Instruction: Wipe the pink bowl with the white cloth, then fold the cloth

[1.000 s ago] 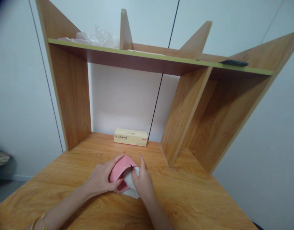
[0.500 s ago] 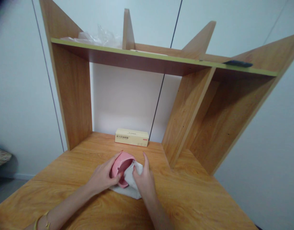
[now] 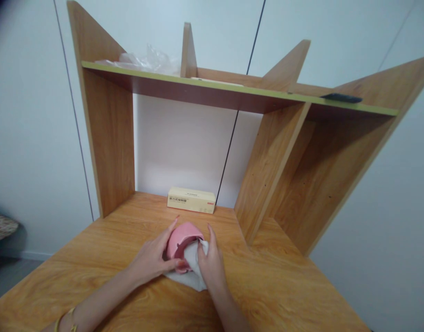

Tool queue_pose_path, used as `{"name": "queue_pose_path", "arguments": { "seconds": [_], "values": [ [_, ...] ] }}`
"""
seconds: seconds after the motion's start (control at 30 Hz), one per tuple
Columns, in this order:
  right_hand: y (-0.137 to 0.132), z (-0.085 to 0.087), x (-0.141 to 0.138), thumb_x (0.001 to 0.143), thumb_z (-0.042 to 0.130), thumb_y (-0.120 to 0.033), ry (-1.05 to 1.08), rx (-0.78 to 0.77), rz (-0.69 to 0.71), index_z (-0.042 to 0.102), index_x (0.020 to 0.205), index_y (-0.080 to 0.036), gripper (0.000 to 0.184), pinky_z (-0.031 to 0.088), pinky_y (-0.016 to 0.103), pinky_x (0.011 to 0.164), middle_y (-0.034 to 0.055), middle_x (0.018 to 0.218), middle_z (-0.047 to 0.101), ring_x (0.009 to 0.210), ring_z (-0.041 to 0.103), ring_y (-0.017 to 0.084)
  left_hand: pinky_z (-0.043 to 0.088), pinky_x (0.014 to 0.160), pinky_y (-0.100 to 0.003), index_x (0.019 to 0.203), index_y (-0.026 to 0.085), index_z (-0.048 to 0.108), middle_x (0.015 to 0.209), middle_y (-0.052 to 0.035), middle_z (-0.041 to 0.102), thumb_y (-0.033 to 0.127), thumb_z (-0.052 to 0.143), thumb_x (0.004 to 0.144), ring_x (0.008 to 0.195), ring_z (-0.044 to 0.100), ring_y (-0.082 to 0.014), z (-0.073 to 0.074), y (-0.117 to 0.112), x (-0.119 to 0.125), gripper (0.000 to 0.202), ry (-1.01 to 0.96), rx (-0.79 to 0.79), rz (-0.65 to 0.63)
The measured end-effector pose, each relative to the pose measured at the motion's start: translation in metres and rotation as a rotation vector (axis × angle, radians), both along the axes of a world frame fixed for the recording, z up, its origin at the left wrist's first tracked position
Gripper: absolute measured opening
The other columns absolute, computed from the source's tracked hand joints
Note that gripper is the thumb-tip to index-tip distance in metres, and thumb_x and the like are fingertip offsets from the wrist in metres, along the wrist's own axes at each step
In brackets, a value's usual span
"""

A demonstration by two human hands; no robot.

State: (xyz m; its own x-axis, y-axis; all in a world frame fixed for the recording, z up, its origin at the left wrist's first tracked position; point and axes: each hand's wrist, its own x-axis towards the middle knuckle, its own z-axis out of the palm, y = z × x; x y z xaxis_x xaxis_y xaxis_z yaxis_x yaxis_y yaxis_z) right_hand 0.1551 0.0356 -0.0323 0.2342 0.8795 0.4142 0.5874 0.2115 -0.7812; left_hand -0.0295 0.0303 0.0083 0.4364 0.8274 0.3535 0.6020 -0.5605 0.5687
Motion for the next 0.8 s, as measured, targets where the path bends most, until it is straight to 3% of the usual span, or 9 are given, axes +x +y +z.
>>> {"name": "queue_pose_path", "arguments": {
  "seconds": [0.1,0.23,0.37,0.57,0.8],
  "values": [
    [0.001,-0.004,-0.001,0.078,0.038,-0.03,0.043,0.009,-0.034,0.033,0.128,-0.011,0.054,0.038,0.033,0.09,0.0129,0.121,0.05,0.108,0.05,0.021,0.036,0.089,-0.041,0.138,0.021,0.005,0.13,-0.0141,0.041,0.057,0.06,0.064,0.113,0.044,-0.0315,-0.002,0.0,0.002,0.098,-0.035,-0.041,0.019],
    [0.001,-0.002,-0.003,0.075,0.041,-0.028,0.067,0.022,-0.003,0.033,0.128,-0.012,0.056,0.038,0.032,0.091,0.0114,0.123,0.049,0.108,0.05,0.02,0.035,0.091,-0.041,0.137,0.02,0.011,0.129,-0.0121,0.043,0.045,0.056,0.073,0.113,0.045,-0.0285,-0.008,0.0,0.004,0.082,-0.077,-0.051,-0.005],
    [-0.003,0.008,-0.004,0.073,0.046,-0.028,0.022,0.012,-0.036,0.032,0.128,-0.015,0.059,0.044,0.031,0.081,0.0094,0.112,0.057,0.095,0.057,0.02,0.036,0.092,-0.036,0.135,0.021,0.02,0.13,-0.0088,0.043,0.036,0.056,0.072,0.112,0.046,-0.026,-0.008,0.002,0.003,0.075,-0.104,-0.009,0.013],
    [-0.01,0.019,-0.001,0.075,0.047,-0.034,-0.201,-0.075,-0.094,0.028,0.131,-0.021,0.061,0.045,0.033,0.065,0.0083,0.096,0.064,0.07,0.062,0.023,0.041,0.087,-0.034,0.134,0.026,0.023,0.124,-0.0047,0.049,0.034,0.056,0.069,0.105,0.052,-0.0248,-0.001,0.003,-0.002,0.073,-0.03,0.03,-0.05],
    [-0.004,0.007,0.003,0.077,0.041,-0.027,-0.04,0.022,0.04,0.028,0.131,-0.017,0.057,0.042,0.031,0.083,0.0094,0.119,0.053,0.103,0.053,0.021,0.037,0.091,-0.038,0.135,0.022,0.022,0.128,-0.009,0.044,0.041,0.053,0.074,0.11,0.047,-0.0266,-0.003,0.003,-0.001,0.071,-0.064,-0.004,-0.031]
  ]
}}
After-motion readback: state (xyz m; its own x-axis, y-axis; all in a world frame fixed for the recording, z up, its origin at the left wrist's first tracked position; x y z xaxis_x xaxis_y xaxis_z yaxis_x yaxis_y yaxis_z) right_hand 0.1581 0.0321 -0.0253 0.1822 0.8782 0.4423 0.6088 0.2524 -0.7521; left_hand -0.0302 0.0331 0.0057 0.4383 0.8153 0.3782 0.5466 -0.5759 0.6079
